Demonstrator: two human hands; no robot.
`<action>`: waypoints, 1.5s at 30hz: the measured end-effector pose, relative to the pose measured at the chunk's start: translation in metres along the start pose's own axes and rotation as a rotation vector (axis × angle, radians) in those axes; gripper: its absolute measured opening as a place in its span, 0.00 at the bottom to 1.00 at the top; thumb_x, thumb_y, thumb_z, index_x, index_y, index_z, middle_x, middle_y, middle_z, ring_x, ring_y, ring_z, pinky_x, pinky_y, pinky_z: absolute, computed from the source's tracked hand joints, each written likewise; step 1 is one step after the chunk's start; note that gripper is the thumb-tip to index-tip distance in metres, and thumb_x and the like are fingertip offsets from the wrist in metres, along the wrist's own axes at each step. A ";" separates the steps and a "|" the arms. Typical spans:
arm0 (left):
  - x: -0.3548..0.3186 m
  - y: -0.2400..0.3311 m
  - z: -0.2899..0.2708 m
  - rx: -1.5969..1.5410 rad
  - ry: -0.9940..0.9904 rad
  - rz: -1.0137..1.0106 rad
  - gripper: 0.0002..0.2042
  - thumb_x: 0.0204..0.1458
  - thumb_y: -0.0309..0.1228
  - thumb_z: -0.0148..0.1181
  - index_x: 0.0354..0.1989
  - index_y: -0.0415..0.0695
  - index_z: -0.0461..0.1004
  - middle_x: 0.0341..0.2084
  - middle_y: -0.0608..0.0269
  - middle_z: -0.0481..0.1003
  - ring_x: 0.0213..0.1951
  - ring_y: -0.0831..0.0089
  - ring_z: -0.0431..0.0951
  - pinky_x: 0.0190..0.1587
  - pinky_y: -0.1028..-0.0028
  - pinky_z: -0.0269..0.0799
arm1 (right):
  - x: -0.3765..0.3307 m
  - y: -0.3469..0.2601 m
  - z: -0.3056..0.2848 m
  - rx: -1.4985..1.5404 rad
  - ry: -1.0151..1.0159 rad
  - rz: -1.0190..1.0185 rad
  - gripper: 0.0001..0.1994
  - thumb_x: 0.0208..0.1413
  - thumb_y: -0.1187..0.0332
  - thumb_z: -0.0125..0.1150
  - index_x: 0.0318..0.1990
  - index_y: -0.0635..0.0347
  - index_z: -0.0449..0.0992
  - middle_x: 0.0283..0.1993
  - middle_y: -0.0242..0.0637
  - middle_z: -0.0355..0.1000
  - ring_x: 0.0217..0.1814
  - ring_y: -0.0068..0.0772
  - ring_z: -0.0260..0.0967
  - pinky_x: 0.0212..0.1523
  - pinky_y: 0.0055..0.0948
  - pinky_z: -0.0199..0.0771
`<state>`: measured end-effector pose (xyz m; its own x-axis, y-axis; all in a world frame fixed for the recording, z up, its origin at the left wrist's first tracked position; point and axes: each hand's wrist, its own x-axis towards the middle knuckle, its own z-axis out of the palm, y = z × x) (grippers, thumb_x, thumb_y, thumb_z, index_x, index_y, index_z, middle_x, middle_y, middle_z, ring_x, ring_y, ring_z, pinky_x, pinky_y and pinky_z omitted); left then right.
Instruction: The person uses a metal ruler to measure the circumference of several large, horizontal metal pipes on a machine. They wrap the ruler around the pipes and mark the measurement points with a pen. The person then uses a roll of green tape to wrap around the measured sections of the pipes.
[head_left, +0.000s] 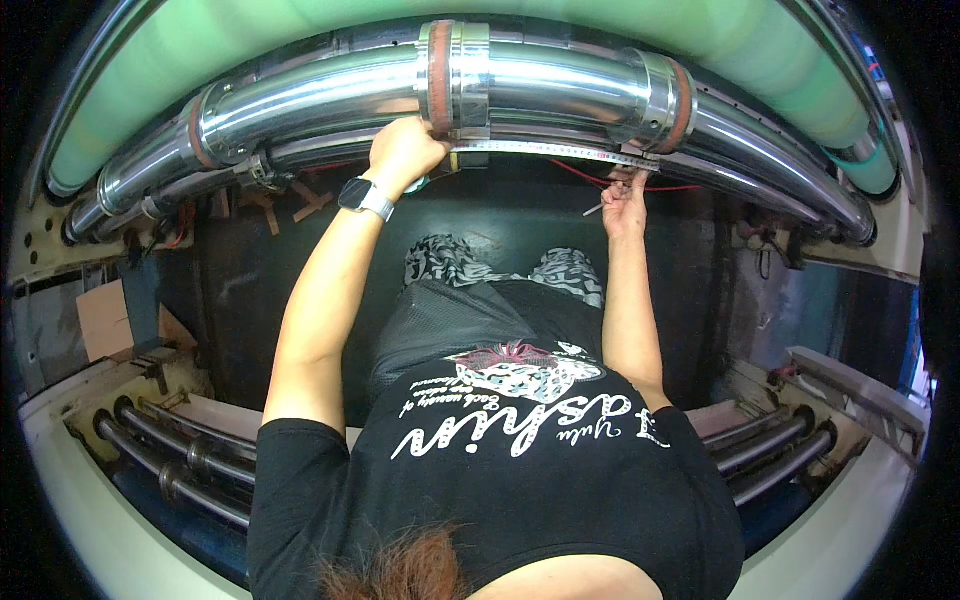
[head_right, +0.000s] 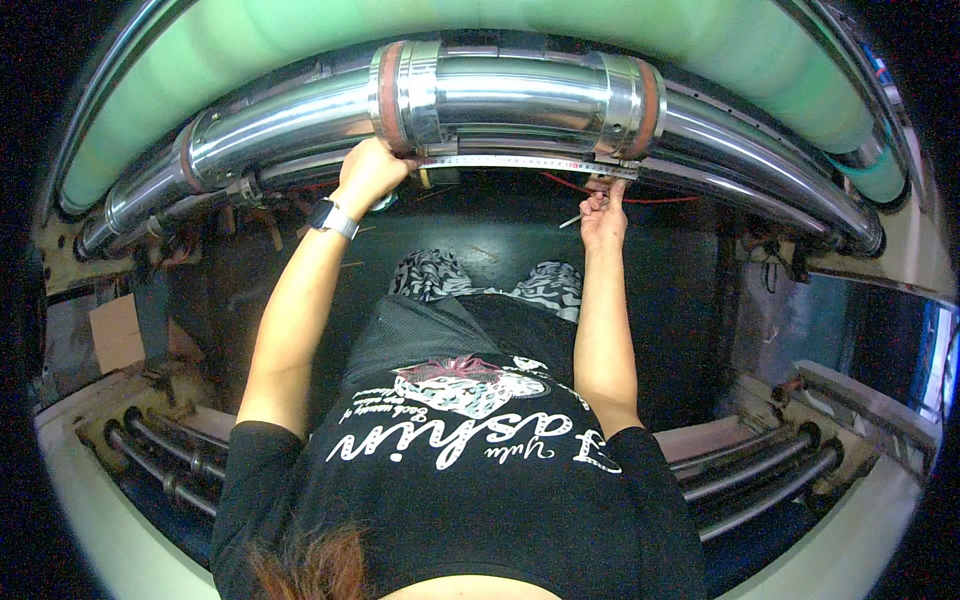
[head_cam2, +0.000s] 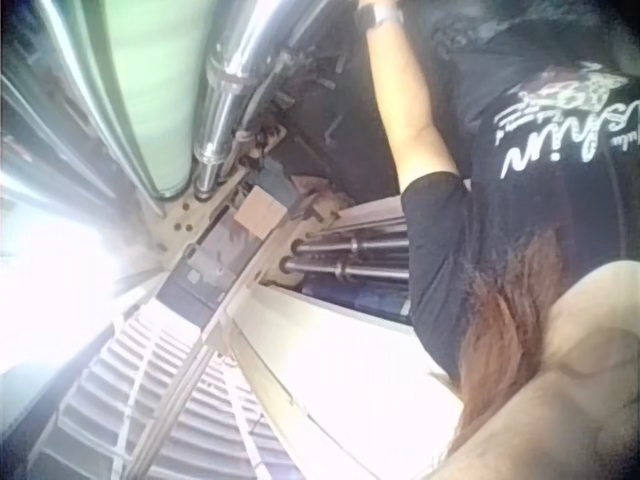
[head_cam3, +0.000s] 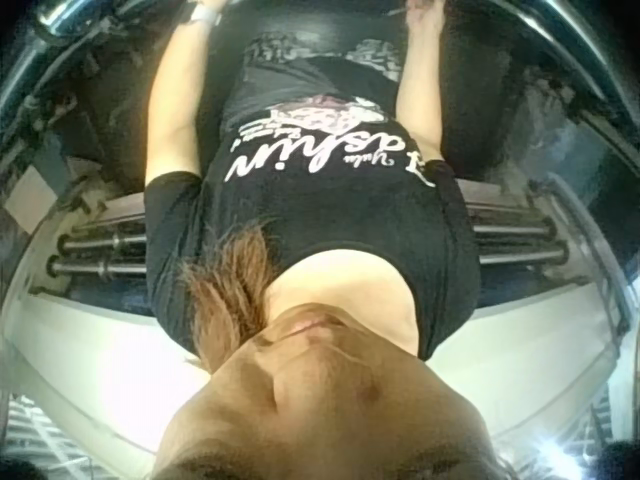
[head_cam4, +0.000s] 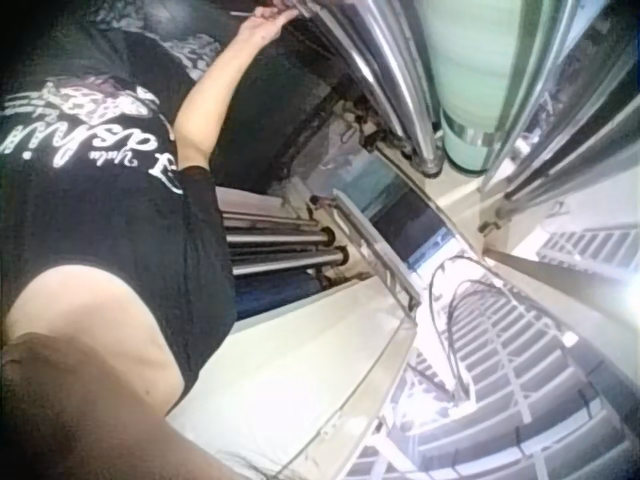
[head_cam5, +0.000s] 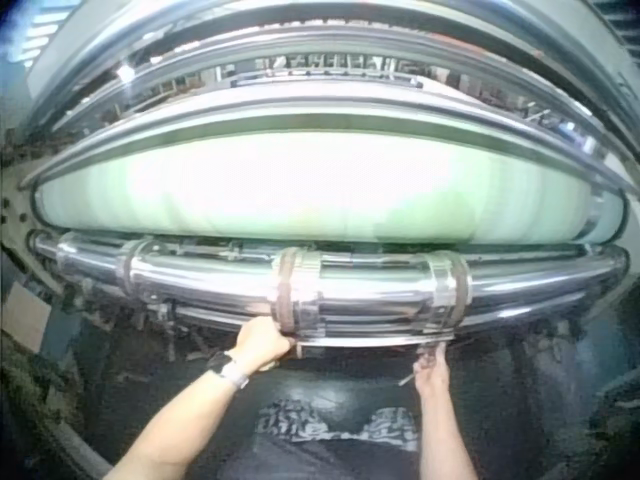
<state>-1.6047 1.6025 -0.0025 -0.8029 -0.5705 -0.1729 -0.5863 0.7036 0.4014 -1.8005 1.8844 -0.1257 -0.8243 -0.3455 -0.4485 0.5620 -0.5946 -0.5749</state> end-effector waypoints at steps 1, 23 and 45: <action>0.001 -0.003 0.001 0.006 0.004 0.005 0.13 0.38 0.43 0.56 0.32 0.52 0.78 0.27 0.53 0.75 0.33 0.57 0.75 0.37 0.64 0.70 | 0.000 0.000 0.000 -0.007 -0.017 -0.002 0.17 0.48 0.53 0.57 0.33 0.56 0.66 0.21 0.27 0.58 0.18 0.19 0.50 0.19 0.21 0.51; 0.000 0.003 -0.006 -0.019 -0.001 0.010 0.14 0.38 0.45 0.57 0.32 0.52 0.77 0.28 0.53 0.75 0.35 0.57 0.75 0.37 0.65 0.69 | 0.004 0.001 -0.004 -0.034 -0.045 -0.001 0.16 0.48 0.51 0.56 0.33 0.54 0.69 0.22 0.26 0.60 0.19 0.18 0.50 0.19 0.20 0.50; 0.005 -0.001 0.000 0.002 0.029 0.071 0.14 0.38 0.42 0.54 0.30 0.48 0.77 0.29 0.51 0.74 0.36 0.54 0.74 0.39 0.64 0.69 | -0.008 -0.014 -0.013 -0.290 0.008 0.081 0.19 0.48 0.48 0.56 0.28 0.57 0.68 0.20 0.26 0.63 0.18 0.18 0.57 0.16 0.20 0.55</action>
<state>-1.6079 1.5993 -0.0036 -0.8392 -0.5310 -0.1174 -0.5280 0.7438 0.4100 -1.8003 1.9052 -0.1232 -0.7759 -0.3769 -0.5058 0.6231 -0.3328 -0.7078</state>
